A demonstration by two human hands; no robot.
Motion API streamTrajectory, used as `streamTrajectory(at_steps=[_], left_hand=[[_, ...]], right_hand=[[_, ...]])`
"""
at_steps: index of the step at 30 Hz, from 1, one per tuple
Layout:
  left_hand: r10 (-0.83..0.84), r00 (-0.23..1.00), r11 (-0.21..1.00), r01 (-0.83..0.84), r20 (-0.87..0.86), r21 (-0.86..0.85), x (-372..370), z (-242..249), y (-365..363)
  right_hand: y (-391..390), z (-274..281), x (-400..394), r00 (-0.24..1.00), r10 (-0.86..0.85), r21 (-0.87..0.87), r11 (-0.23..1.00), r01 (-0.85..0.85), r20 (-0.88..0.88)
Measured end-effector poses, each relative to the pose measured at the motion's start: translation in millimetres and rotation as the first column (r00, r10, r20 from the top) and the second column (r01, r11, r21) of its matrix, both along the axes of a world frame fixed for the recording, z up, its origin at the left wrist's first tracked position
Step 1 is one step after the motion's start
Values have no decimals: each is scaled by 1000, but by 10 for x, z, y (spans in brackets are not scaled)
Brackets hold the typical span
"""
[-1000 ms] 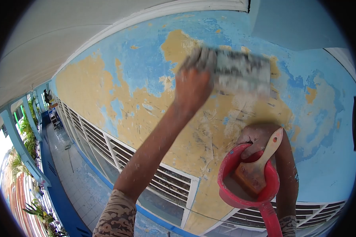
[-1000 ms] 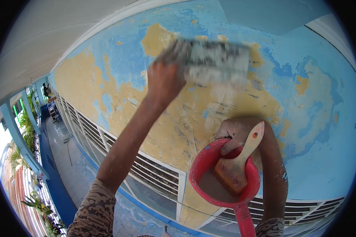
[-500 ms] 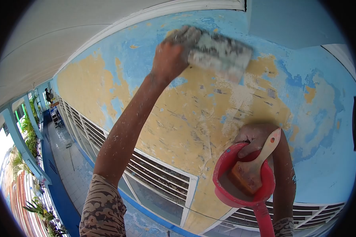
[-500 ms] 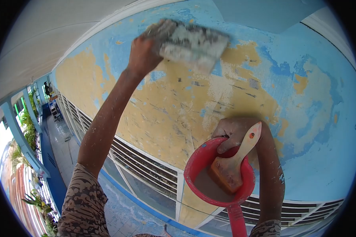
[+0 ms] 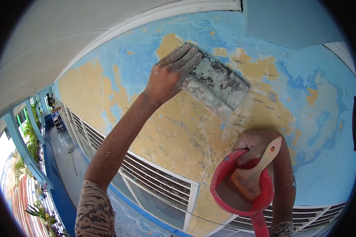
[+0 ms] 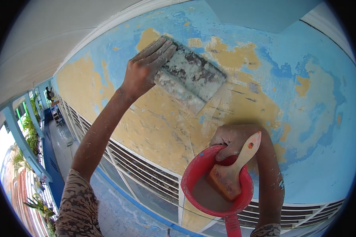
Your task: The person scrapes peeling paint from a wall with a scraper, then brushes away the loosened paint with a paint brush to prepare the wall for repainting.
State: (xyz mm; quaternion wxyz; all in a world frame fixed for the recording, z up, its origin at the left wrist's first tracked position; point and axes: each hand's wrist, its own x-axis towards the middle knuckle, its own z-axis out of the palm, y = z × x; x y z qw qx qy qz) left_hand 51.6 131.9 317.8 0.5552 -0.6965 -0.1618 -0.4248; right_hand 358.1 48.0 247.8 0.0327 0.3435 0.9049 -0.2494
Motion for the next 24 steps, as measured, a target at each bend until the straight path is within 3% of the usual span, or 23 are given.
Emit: streamTrajectory(at_steps=[3, 5, 7, 10, 12, 14, 17, 20, 22, 24], left_hand=[[8, 980, 999, 1, 198, -45, 137, 243, -33], [58, 975, 992, -31, 217, -125, 134, 259, -3], [-43, 983, 991, 65, 179, -115, 112, 43, 12], [-4, 998, 997, 9, 67, -77, 79, -593, -97], [34, 996, 996, -27, 79, -88, 113, -588, -178], [80, 993, 992, -71, 91, -103, 144, -555, -243], [55, 986, 982, -25, 159, -187, 232, -636, -284], [74, 968, 988, -38, 240, -151, 360, -748, -244], [4, 954, 992, 35, 298, -125, 404, -664, -253], [34, 938, 989, 18, 346, -145, 467, -497, -225]], right_hand=[[-11, 10, -28, 999, -11, 44, 999, 9, 46], [-48, 4, -14, 998, -47, 23, 999, 48, -34], [-98, 5, -33, 998, -48, 9, 999, 48, -48], [-30, -28, -2, 998, -13, -5, 1000, 13, -57], [-11, -28, 12, 999, 24, -21, 999, -24, -40], [-7, -16, -9, 996, -35, 54, 998, 30, 83], [15, -69, 17, 997, 12, -44, 999, -15, -72], [-78, -49, -8, 997, -54, 40, 998, 56, -49], [-66, -41, -5, 998, -60, 69, 996, 62, -36], [-78, -20, -35, 998, -61, 76, 995, 61, -4]])
